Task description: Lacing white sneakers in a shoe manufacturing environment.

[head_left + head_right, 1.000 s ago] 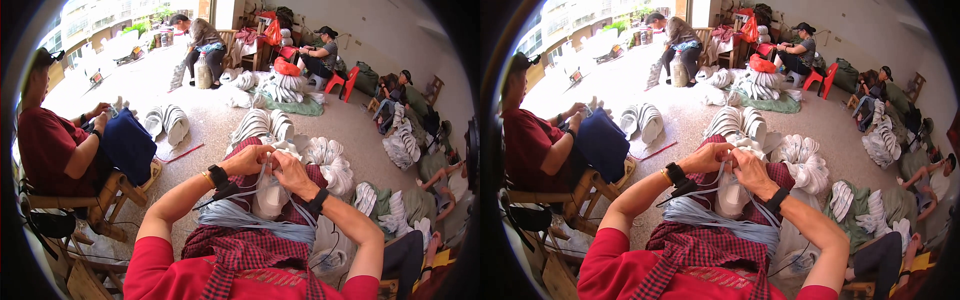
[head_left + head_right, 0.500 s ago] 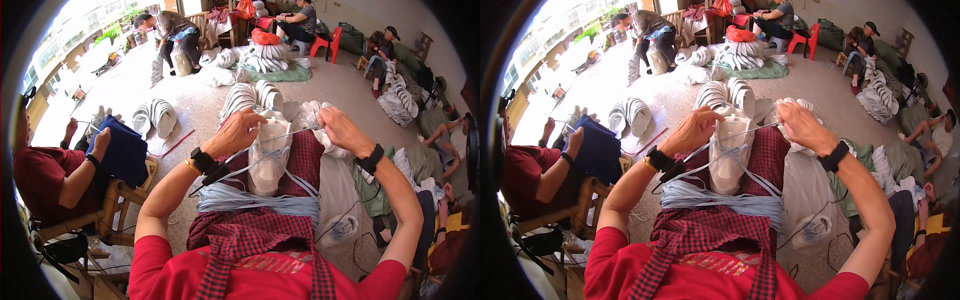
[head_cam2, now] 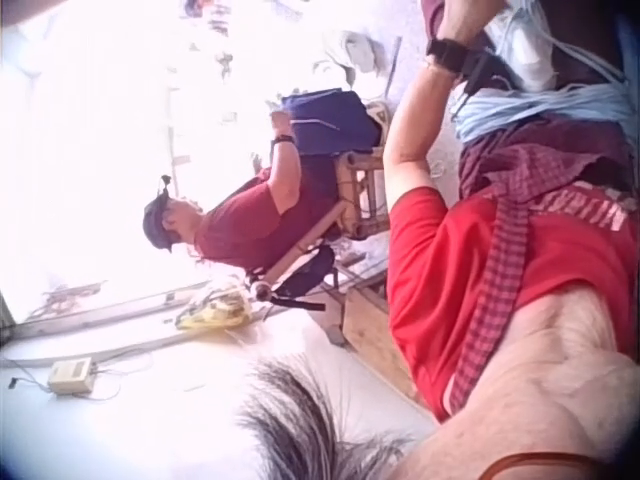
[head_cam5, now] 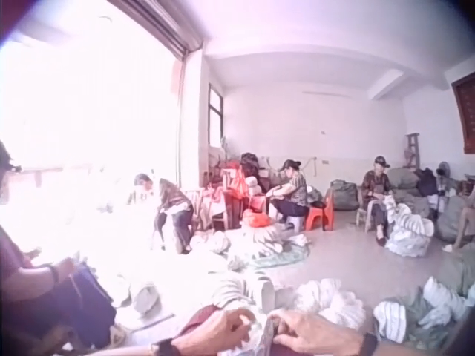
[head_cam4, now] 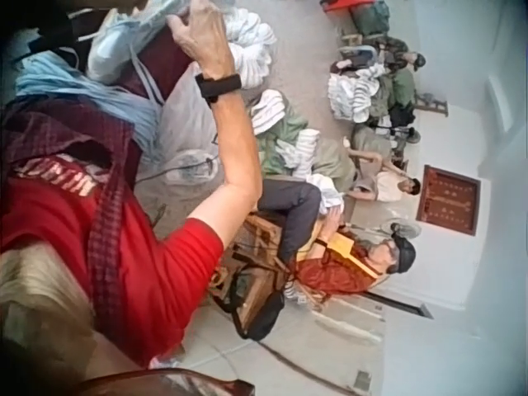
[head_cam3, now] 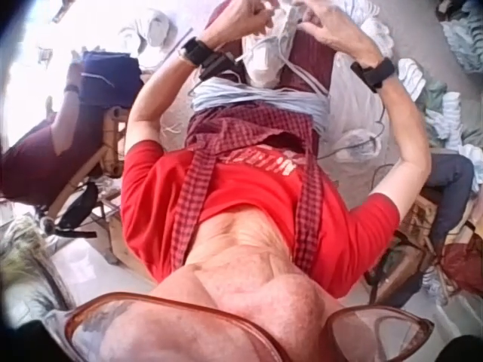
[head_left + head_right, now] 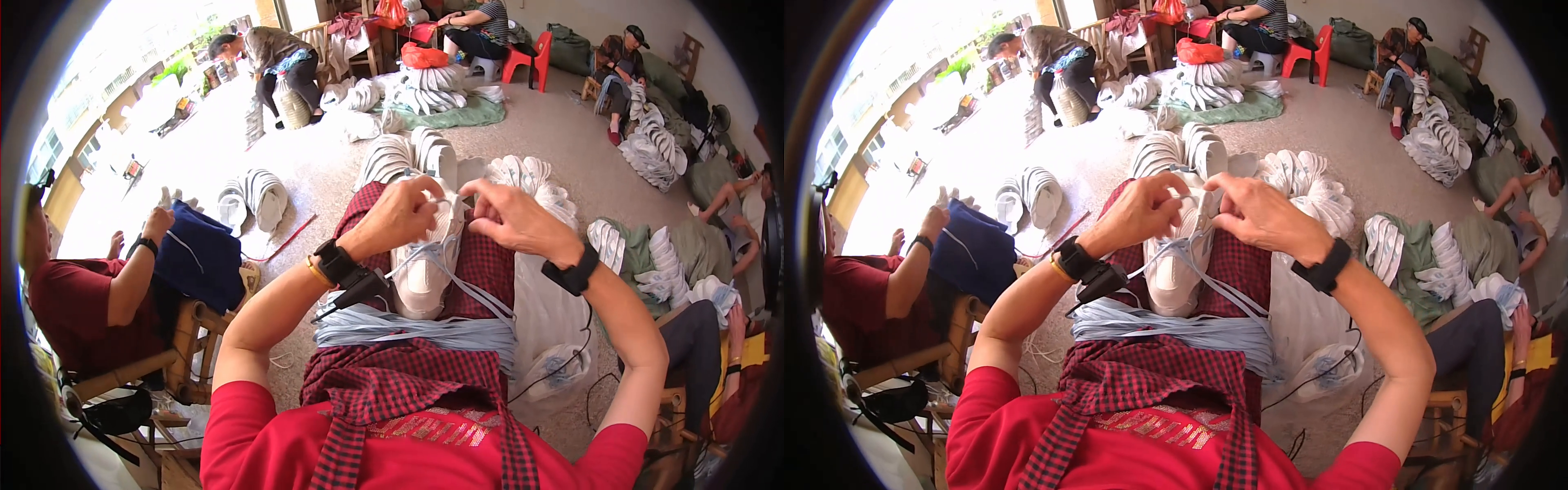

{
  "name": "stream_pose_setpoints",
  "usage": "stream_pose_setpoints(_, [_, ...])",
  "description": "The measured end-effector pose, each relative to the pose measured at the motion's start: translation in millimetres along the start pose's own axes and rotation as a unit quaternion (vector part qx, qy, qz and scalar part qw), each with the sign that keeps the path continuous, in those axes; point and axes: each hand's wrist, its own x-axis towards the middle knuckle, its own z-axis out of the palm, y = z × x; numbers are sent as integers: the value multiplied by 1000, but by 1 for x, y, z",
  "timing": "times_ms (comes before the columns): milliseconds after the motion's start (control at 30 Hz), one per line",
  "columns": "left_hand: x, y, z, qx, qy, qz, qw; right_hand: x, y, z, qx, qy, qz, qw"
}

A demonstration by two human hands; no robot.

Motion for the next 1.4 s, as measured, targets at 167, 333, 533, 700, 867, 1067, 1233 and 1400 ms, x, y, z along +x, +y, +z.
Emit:
stream_pose_setpoints(167, [1,-16,-1,112,35,58,991,23,29,23,17,-33,-56,998])
stream_pose_setpoints(333, [-2,-38,10,212,62,87,971,39,34,34,55,-70,-112,990])
stream_pose_setpoints(533, [19,-55,32,189,-3,238,953,25,21,34,-4,-31,-28,999])
stream_pose_setpoints(700, [11,-39,18,206,-71,223,950,29,25,41,34,-42,-28,998])
stream_pose_setpoints(867, [11,-44,30,260,-46,261,929,25,35,46,60,-31,-10,998])
stream_pose_setpoints(1067, [-3,-37,-40,269,-80,131,951,16,31,37,12,-15,20,1000])
stream_pose_setpoints(1233, [-26,-26,-50,151,-3,231,961,56,18,31,49,75,-33,995])
stream_pose_setpoints(1400, [-21,-4,-22,147,67,343,925,88,18,58,108,-36,-87,990])
